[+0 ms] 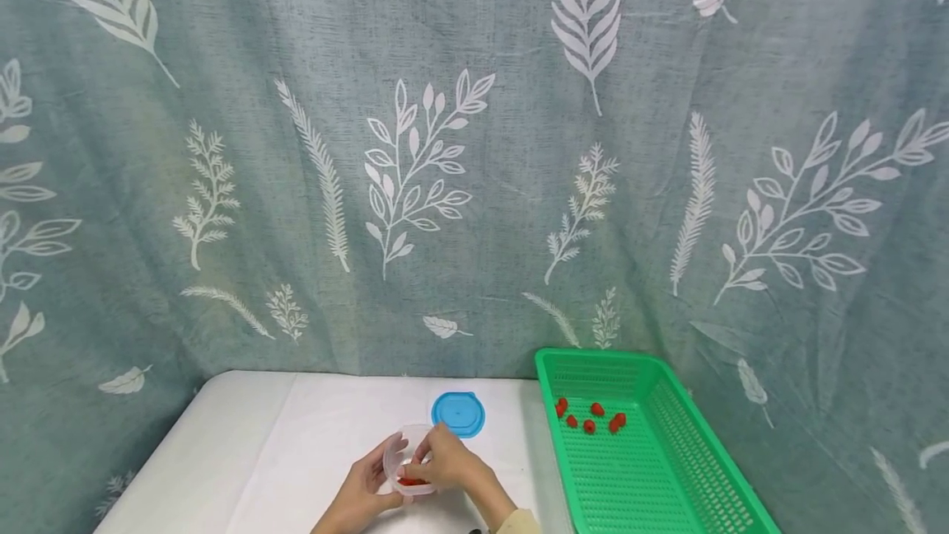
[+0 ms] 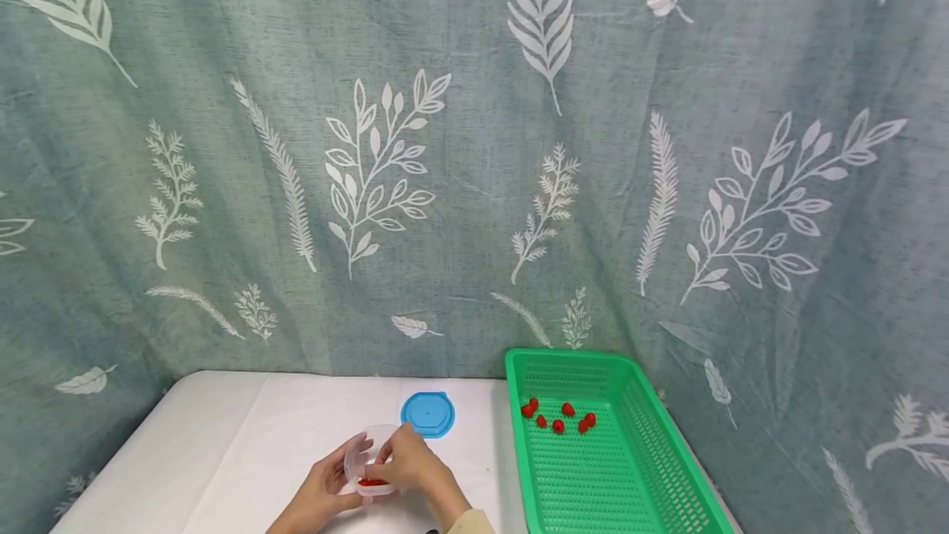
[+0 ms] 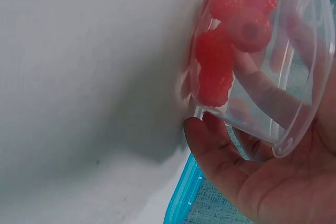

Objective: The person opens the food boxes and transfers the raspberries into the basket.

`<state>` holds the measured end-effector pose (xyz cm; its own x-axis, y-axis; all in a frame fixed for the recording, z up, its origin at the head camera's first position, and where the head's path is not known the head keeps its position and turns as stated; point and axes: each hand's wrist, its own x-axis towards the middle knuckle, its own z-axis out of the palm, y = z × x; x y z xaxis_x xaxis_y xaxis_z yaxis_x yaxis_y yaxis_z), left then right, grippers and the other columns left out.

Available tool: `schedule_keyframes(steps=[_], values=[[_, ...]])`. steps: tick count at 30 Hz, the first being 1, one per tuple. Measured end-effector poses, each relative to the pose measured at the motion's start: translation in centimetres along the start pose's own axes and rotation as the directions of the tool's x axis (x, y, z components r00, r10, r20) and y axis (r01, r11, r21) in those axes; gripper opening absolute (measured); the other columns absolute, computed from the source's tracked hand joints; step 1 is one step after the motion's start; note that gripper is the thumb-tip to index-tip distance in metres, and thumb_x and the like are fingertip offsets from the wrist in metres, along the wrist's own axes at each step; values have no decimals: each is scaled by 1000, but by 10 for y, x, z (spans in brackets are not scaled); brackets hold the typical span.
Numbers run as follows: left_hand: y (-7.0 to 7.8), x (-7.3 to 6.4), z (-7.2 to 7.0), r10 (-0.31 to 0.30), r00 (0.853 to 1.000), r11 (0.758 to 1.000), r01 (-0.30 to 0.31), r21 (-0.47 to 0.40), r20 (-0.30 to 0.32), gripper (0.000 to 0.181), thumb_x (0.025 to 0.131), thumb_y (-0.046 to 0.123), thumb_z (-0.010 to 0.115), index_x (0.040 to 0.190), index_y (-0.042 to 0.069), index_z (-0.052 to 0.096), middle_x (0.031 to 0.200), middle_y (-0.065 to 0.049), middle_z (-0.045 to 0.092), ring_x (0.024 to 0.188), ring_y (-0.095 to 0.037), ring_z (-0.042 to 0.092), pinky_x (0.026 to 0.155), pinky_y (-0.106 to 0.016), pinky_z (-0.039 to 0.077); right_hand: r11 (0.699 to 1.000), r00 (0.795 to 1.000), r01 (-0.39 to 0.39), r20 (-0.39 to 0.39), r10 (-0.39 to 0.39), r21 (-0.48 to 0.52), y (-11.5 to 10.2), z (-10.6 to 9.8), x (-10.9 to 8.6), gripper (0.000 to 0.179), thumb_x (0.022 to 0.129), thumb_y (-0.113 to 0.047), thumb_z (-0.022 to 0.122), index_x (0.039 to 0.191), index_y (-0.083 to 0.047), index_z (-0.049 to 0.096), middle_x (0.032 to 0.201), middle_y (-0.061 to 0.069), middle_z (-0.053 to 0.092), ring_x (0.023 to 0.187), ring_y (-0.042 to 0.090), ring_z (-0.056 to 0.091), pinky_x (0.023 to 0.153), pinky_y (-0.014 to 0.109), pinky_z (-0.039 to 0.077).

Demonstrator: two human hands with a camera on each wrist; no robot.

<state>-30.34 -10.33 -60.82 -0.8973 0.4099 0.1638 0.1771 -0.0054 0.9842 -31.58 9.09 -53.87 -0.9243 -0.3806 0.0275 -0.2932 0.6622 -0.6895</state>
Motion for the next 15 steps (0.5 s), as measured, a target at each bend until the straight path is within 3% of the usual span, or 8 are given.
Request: schedule_keyframes(steps=[3,7,11,15], values=[[2,3,1,-23,1000,1000,23,-4,-10,96,81,10,84,158,-1,29,157,-30,38,149,-47,29,115,-22,40,1000,1000,1,3,0,-32,1,-1,2,18,83,-15,82,75,-2,74,82,3,54,66,8,48,46,17,42],[2,4,0,-27,1000,999,27,-28,5,96,81,9,84,158,-2,27,158,-30,36,149,-47,28,114,-21,41,998,1000,16,-6,-17,-61,0,-1,2,8,78,-4,82,73,-4,76,78,0,54,65,5,45,46,16,42],[-1,5,-1,-10,1000,1000,10,-15,9,96,81,10,84,158,-3,28,157,-30,37,148,-47,29,110,-15,42,996,1000,-7,-28,4,-84,-4,-2,1,11,76,-6,84,71,-5,75,81,-1,55,69,6,44,55,19,44],[-1,9,5,-8,1000,1000,8,-18,8,96,82,11,84,158,-1,27,157,-30,37,148,-49,28,112,-19,42,989,997,-40,-70,30,-145,-4,-6,-3,17,76,-14,86,68,-8,72,89,1,51,74,10,44,59,23,44]])
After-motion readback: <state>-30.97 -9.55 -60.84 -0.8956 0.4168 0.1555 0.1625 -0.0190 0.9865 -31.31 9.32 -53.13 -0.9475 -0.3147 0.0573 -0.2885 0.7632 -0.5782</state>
